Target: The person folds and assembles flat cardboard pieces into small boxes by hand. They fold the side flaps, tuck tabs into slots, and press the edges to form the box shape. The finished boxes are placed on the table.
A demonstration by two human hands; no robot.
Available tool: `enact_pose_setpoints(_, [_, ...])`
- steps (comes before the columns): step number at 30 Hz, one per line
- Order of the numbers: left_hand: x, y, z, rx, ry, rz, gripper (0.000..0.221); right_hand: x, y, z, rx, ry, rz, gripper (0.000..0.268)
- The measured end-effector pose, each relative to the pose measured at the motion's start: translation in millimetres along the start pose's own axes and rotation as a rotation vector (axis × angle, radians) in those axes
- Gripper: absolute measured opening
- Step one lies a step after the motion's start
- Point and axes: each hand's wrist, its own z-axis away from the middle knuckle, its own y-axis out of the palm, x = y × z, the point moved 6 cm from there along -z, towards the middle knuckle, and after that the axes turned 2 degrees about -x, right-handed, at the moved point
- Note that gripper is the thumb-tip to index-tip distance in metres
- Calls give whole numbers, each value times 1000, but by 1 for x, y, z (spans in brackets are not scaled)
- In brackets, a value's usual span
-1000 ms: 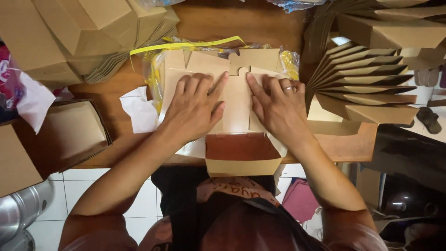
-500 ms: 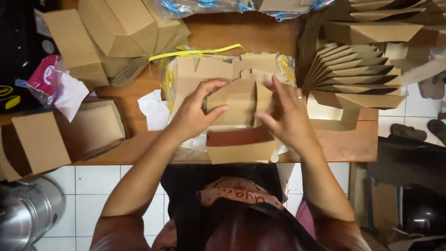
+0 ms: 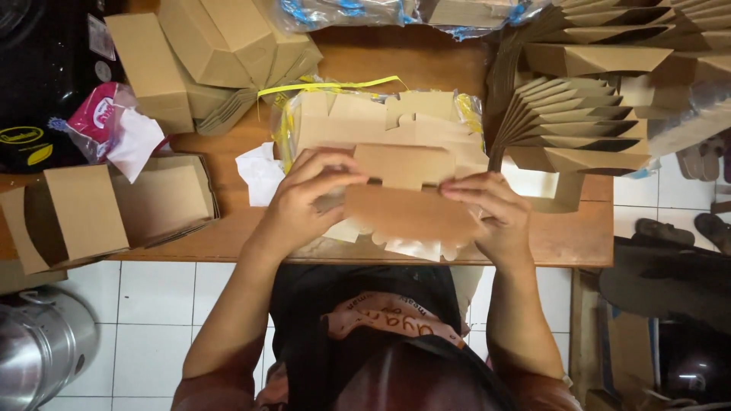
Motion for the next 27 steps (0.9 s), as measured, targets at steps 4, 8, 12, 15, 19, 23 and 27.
enact_pose_setpoints(4, [11,10,10,-141,19,-45,21,-4,9,9,47,36,20,7])
enact_pose_setpoints(8, [9,22,9,-308,-35,-15,32,-13,14,20,-23,102,182,19])
enact_pose_setpoints(12, [-4,44,10,-369,-109,215,22,10,-6,14,-112,67,107,7])
enact_pose_setpoints(15, [-5,72,12,-451,-270,506,49,11,-33,36,-270,78,131,15])
enact_pose_setpoints(19, [-24,108,6,-349,-359,654,48,-3,-67,69,-506,52,104,30])
enact_pose_setpoints(23, [-52,149,-3,-53,-241,550,52,1,-100,91,-605,165,229,32])
enact_pose_setpoints(27, [-63,189,-3,122,-162,413,67,10,-122,98,-473,314,485,37])
